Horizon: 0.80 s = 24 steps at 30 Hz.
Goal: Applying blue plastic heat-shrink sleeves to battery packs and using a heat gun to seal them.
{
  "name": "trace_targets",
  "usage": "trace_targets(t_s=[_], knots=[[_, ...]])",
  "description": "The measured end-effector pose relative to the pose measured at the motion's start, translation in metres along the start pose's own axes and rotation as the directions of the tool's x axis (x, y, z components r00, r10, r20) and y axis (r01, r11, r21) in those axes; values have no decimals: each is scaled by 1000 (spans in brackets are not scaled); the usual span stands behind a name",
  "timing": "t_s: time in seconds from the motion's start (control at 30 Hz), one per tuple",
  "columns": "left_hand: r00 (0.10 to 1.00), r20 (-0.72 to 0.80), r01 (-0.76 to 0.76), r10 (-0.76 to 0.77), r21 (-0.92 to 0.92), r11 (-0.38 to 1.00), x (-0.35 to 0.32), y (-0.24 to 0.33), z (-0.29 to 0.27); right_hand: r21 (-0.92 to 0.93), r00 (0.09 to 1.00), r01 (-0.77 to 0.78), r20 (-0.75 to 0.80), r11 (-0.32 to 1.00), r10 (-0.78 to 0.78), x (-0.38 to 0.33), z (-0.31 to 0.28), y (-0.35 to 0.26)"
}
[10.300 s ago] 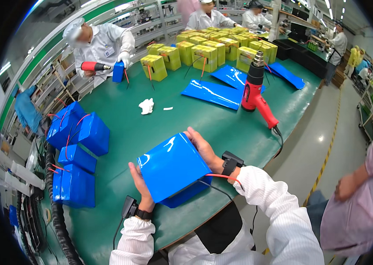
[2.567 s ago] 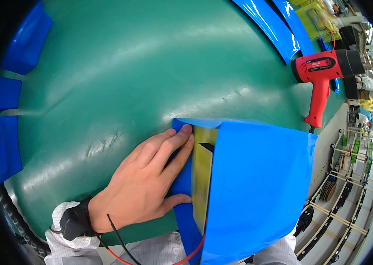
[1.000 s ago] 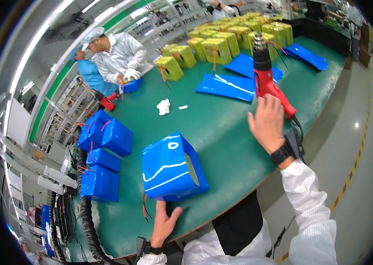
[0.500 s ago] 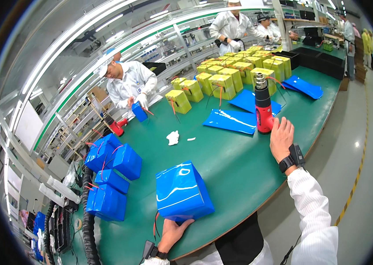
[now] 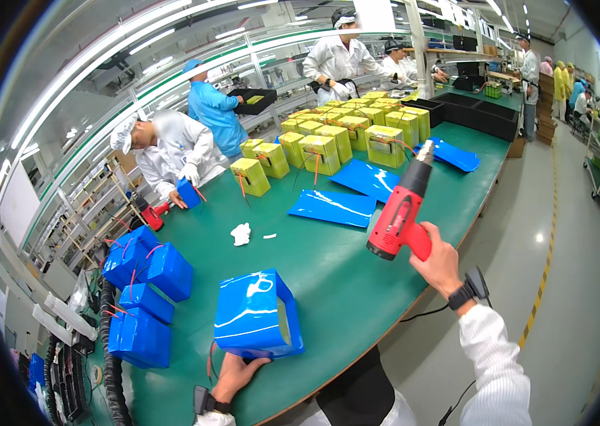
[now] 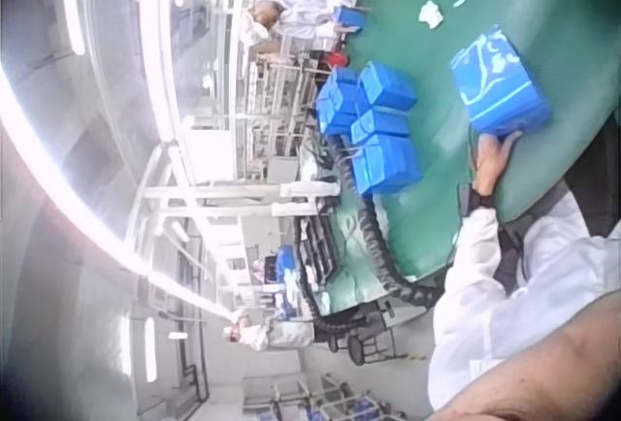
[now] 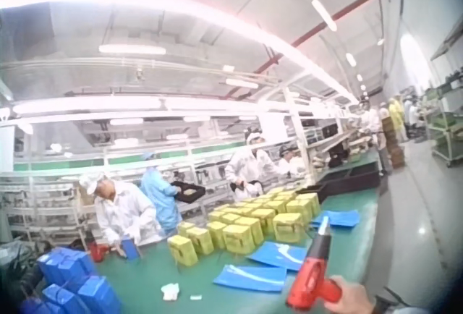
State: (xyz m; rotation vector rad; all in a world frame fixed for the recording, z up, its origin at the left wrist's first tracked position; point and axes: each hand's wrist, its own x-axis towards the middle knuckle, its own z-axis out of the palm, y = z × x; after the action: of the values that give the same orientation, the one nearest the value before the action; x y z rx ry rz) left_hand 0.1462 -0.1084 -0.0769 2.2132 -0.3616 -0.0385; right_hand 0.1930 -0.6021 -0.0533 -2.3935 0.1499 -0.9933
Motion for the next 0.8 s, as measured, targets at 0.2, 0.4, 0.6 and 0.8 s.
trace_targets(t_s=[0.2,0.4,0.6,0.8], knots=[[994,107,31,-19,-110,993,26,-51,-24,464,994,27,-109,885,27,-70,-62,20],[984,106,154,-142,-112,982,36,-43,-34,732,957,-263,113,629,268,-95,-111,-63],[989,19,150,-149,-129,980,37,-56,-29,652,943,-330,253,683,214,-145,-133,-41],[985,-3,170,-173,-139,976,29,-49,-29,182,901,346,209,920,-380,-139,-105,-28]])
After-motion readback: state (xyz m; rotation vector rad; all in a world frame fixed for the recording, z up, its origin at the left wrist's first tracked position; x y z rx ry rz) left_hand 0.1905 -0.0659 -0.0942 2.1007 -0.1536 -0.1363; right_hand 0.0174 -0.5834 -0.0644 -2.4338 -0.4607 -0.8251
